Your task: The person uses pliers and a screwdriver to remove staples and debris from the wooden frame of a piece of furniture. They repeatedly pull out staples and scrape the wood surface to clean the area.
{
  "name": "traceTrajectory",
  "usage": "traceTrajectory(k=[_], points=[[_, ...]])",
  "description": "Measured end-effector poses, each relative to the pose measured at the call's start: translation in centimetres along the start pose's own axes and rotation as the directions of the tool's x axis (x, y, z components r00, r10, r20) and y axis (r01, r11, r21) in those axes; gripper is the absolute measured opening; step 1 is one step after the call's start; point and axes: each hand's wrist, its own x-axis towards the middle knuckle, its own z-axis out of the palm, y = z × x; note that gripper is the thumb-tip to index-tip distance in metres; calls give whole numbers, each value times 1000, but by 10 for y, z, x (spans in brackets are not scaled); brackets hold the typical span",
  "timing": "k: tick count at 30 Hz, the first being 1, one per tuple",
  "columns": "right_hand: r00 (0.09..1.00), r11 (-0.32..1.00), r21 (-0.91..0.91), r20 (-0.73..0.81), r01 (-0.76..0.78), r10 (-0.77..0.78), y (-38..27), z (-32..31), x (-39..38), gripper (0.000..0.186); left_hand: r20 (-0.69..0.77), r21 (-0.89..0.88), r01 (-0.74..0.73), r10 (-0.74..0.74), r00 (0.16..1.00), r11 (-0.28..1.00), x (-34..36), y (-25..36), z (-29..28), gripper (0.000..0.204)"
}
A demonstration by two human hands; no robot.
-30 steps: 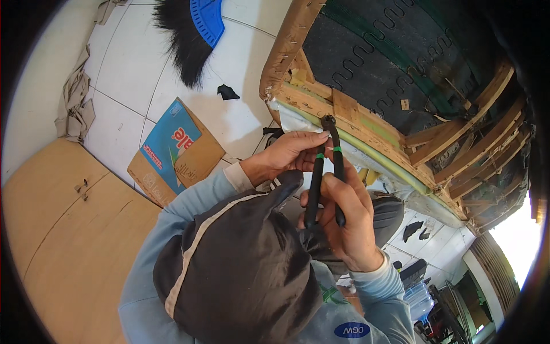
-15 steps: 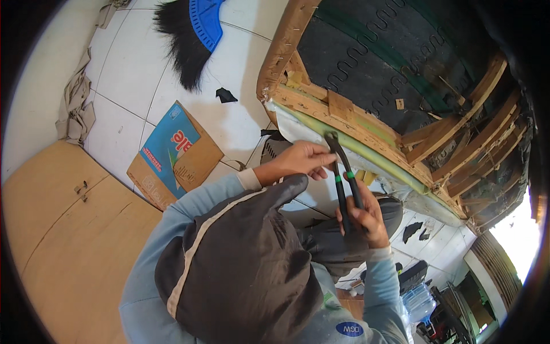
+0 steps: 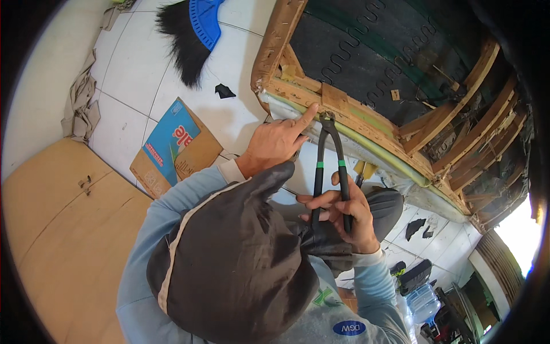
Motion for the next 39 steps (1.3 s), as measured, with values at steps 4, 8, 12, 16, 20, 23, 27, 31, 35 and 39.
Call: traceTrajectory(k=[4, 8, 12, 16, 20, 23, 27, 31, 35, 39], points=[[997, 998, 28, 64, 49, -51, 3, 4, 5, 48, -124, -131, 8, -24, 992, 991, -6, -2, -6, 106], [998, 998, 1, 36, 55, -55, 5, 6, 7, 48, -56, -154, 36, -45, 997, 987, -5, -11, -1, 104], [999, 998, -42, -17, 43, -44, 7, 5, -8, 52, 61, -274, 104, -91, 994, 956, -5, -6, 6, 103], [998, 996, -81, -56, 23, -28, 12, 2, -14, 52, 227, -720, 216, -71, 971, 660, -10, -5, 2, 97], [998, 997, -77, -60, 23, -28, 14, -1, -15, 52, 273, -936, 258, 33, 961, 240, -9, -3, -3, 86], [998, 994, -108, -55, 25, -31, 7, 0, -7, 52, 287, -935, 278, 11, 958, 219, -8, 4, -12, 83], [996, 989, -149, -86, 22, -35, 1, 7, -12, 52, 343, -920, 346, -47, 938, 183, -8, 10, -24, 79], [994, 991, -126, -94, 43, -55, 0, 3, -11, 54, 414, -908, 418, -159, 896, -8, -2, 7, -24, 67], [997, 997, -19, -39, 69, -70, 2, 5, -6, 54, 417, -905, 392, -164, 894, -163, 2, 2, -18, 52], [996, 995, 61, 31, 77, -79, 7, 11, -2, 53, 412, -909, 386, -192, 891, -158, 7, 14, -12, 46]])
